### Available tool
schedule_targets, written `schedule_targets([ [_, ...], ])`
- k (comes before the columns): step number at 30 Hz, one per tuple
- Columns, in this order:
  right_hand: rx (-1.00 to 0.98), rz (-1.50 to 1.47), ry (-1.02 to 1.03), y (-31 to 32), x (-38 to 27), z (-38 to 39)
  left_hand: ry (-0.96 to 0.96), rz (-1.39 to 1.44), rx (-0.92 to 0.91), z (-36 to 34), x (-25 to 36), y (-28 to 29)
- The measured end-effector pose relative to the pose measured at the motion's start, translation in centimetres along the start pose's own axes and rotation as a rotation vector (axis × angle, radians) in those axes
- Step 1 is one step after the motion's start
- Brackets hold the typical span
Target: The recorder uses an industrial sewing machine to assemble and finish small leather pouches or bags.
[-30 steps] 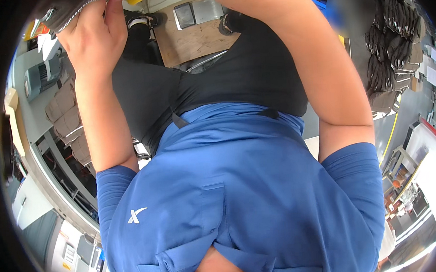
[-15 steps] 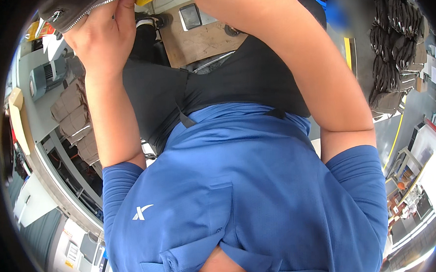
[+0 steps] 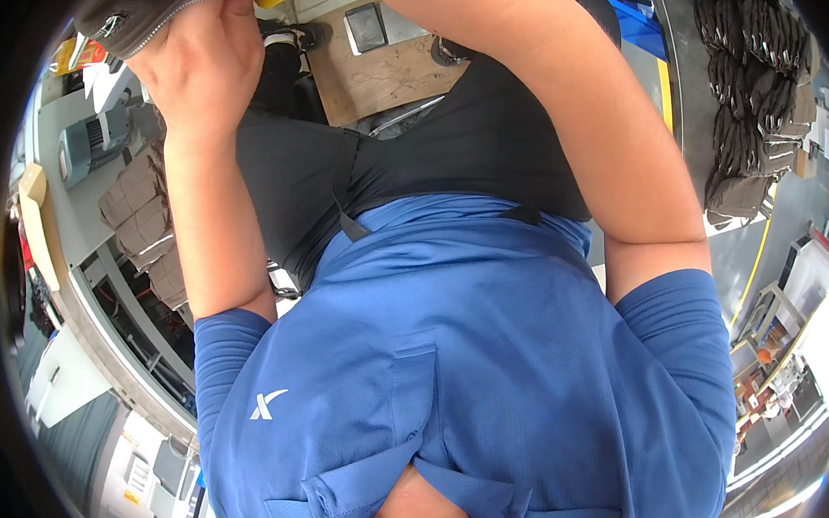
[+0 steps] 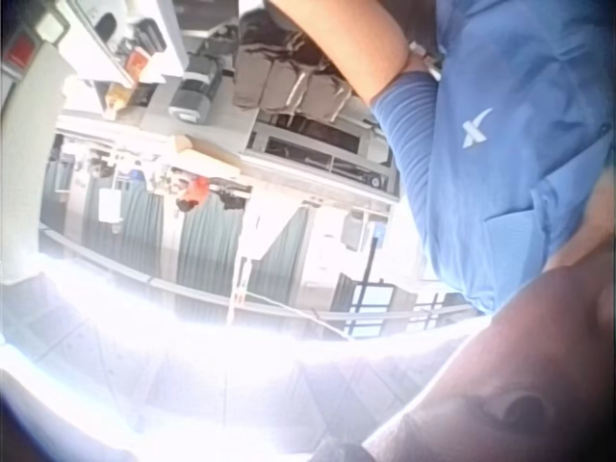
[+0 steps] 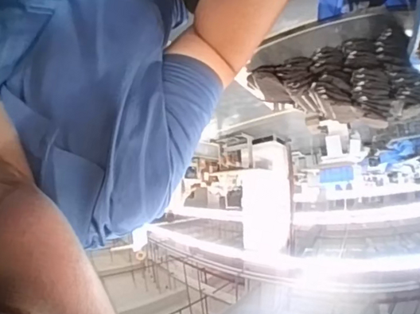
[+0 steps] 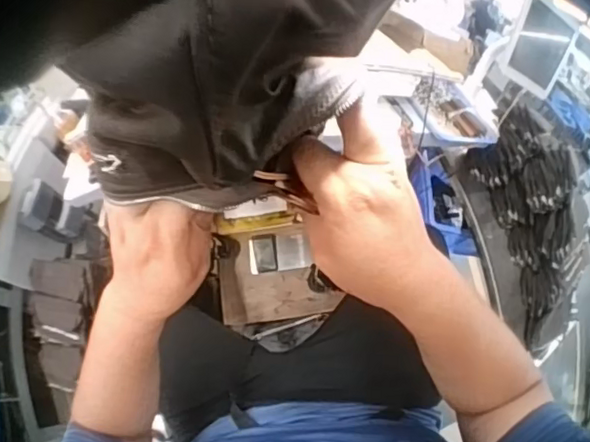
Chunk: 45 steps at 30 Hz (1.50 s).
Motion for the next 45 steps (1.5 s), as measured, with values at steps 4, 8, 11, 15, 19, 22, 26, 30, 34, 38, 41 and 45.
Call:
schedule_targets([
  [4, -0.06, -0.001, -0.049, -0.4, 0.6, 0.2, 0.011, -0.047, 0.004, -0.3, -0.3, -0.4],
  [8, -0.058, -0.322, -0.344, -1.1, 0.9, 0.0, 0.117, 0.174, 0.533, -0.8, 0.3, -4.3],
  [11, 0.003, -0.008, -0.009, 0.1, 0.7, 0.6, 0.435, 0.748, 0.816, 0.7, 0.4, -1.8],
  [15, 0.015, -0.013, -0.003, -0.1, 0.4, 0.2, 0.056, 0.141, -0.023, -0.7, 0.0, 0.9],
  [19, -0.118, 0.031, -0.067, 0.1, -0.2, -0.4, 0.041, 0.07, -0.022, -0.8, 0.2, 1.0],
  [22, -0.126, 0.055, -0.046, -0.5, 0.5, 0.1, 0.027, 0.106, 0.048, -0.5, -0.1, 0.7],
  [26, -0.009, 0.014, -0.001, -0.3, 0.1, 0.0, 0.016, 0.088, 0.038, -0.5, 0.2, 0.7],
  [30, 0.001, 0.087, 0.039, -0.3, 0.1, 0.1, 0.076, 0.073, -0.087, -0.9, 0.3, 1.0],
  [34, -0.083, 0.061, -0.039, 0.1, -0.2, -0.3, 0.058, 0.069, -0.055, -0.7, 0.1, 0.8],
  [38, -0.023, -0.058, -0.063, 0.6, -0.2, -0.3, 0.043, 0.106, 0.005, -0.6, 0.3, 1.1],
  [41, -0.115, 0.081, -0.02, 0.2, -0.3, -0.2, 0.036, 0.082, -0.022, -0.6, 0.3, 1.1],
  [45, -0.078, 0.028, -0.018, 0.3, -0.3, 0.0, -0.022, -0.011, -0.006, -0.2, 0.0, 0.6],
])
Point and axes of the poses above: each hand's wrist, its own z-axis away from the middle knuckle, its own y-axis out of the back of the hand, x = y × z, the point moved 5 cm from there along -z, towards the middle knuckle
